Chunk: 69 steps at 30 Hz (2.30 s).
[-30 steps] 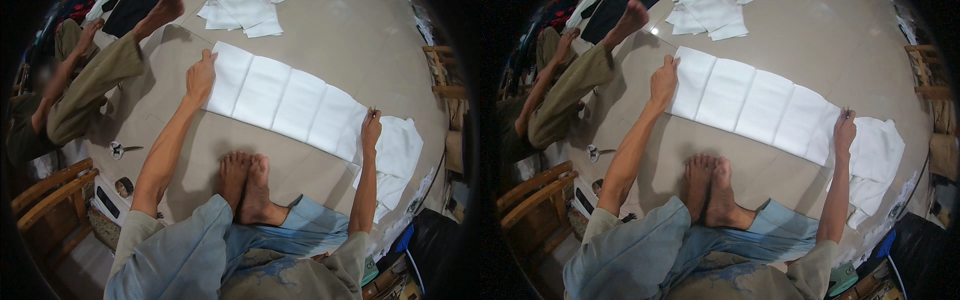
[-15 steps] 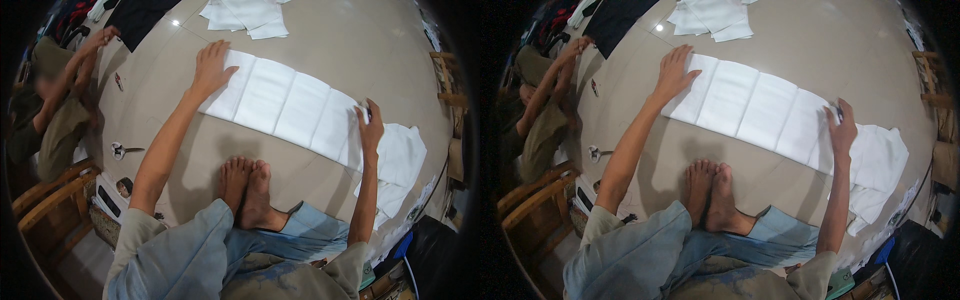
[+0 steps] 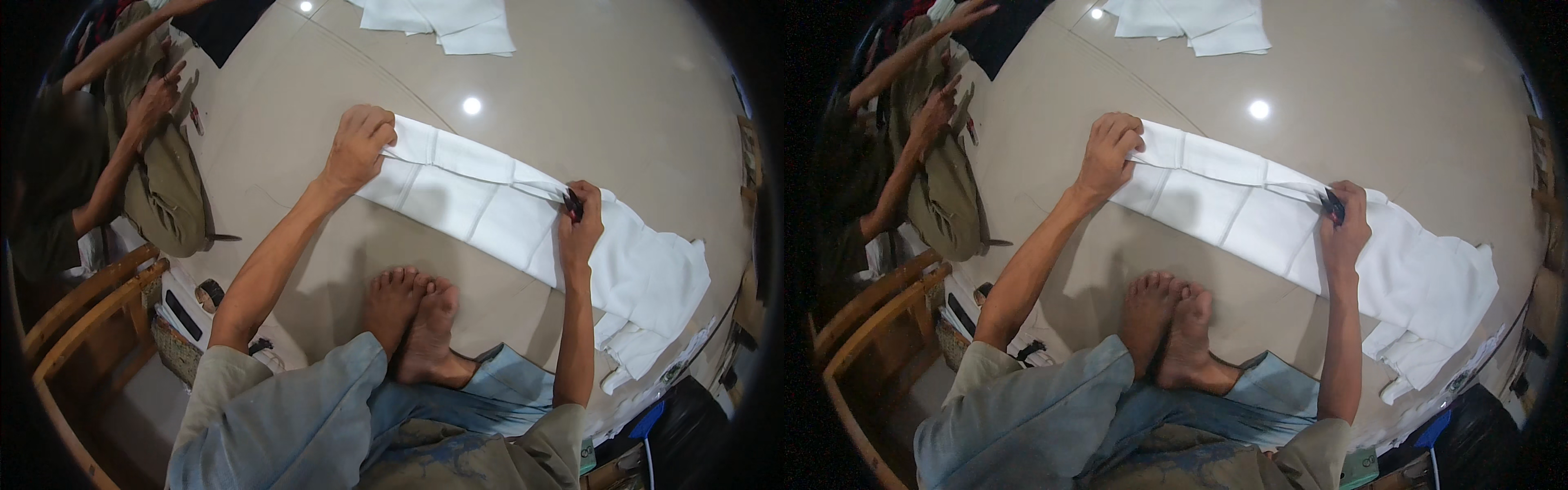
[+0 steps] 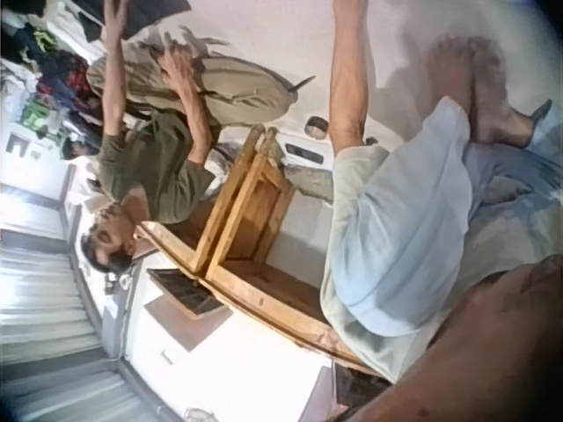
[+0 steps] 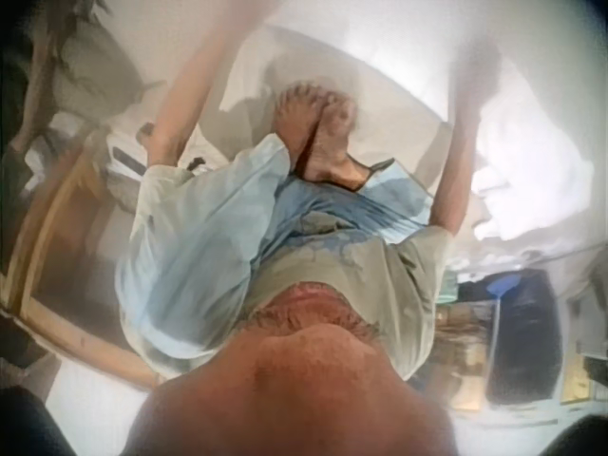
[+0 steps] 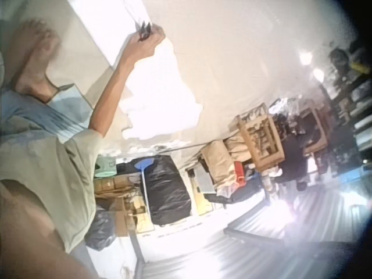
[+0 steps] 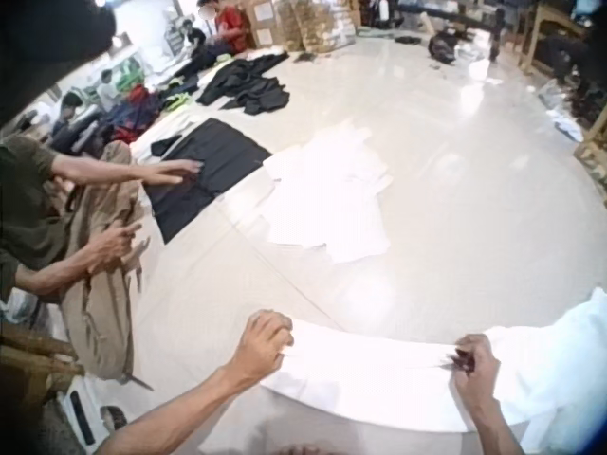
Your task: The person sits on the floor and uses a red utility knife to cut a large white fabric sheet into rectangular strips. They repeatedly fold the fabric, align the edges, and slice through the layers to create uniform pieces.
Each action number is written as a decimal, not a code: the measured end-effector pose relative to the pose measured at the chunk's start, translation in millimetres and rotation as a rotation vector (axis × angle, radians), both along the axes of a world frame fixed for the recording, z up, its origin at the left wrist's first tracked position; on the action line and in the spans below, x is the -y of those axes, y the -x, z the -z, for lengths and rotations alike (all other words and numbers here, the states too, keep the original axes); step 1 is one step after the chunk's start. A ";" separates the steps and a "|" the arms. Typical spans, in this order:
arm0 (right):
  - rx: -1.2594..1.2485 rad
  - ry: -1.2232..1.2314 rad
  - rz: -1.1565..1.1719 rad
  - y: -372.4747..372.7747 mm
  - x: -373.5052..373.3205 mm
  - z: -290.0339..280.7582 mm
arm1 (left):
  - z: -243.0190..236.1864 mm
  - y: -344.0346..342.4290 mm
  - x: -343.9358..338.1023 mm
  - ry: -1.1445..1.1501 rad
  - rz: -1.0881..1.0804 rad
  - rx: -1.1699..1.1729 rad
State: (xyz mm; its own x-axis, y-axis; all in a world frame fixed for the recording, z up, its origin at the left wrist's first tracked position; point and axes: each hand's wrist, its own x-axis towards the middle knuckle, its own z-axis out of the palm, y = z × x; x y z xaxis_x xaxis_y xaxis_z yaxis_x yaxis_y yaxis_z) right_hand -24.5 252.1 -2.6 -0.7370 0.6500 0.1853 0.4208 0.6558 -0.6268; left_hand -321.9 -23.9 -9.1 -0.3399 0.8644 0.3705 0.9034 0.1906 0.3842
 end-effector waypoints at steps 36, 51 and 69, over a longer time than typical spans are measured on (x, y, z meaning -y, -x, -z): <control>0.211 -0.283 0.379 -127.4 -229.8 20.1 | 2.0 -94.9 -31.9 0.510 -0.259 0.069; -0.083 0.395 0.456 -107.3 12.9 -23.3 | 10.0 -164.3 -68.8 0.396 -0.048 -0.038; -0.178 1.399 0.468 -94.2 203.6 -47.4 | 9.6 -171.3 -15.0 0.328 0.168 -0.142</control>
State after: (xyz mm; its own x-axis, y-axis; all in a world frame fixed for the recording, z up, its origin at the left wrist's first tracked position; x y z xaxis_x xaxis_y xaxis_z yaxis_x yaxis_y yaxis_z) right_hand 69.8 48.6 44.9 -0.4510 0.5381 -0.7121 0.2704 -0.6780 -0.6835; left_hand -150.6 -8.9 -18.7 -0.1486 0.9840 0.0980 0.9722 0.1272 0.1967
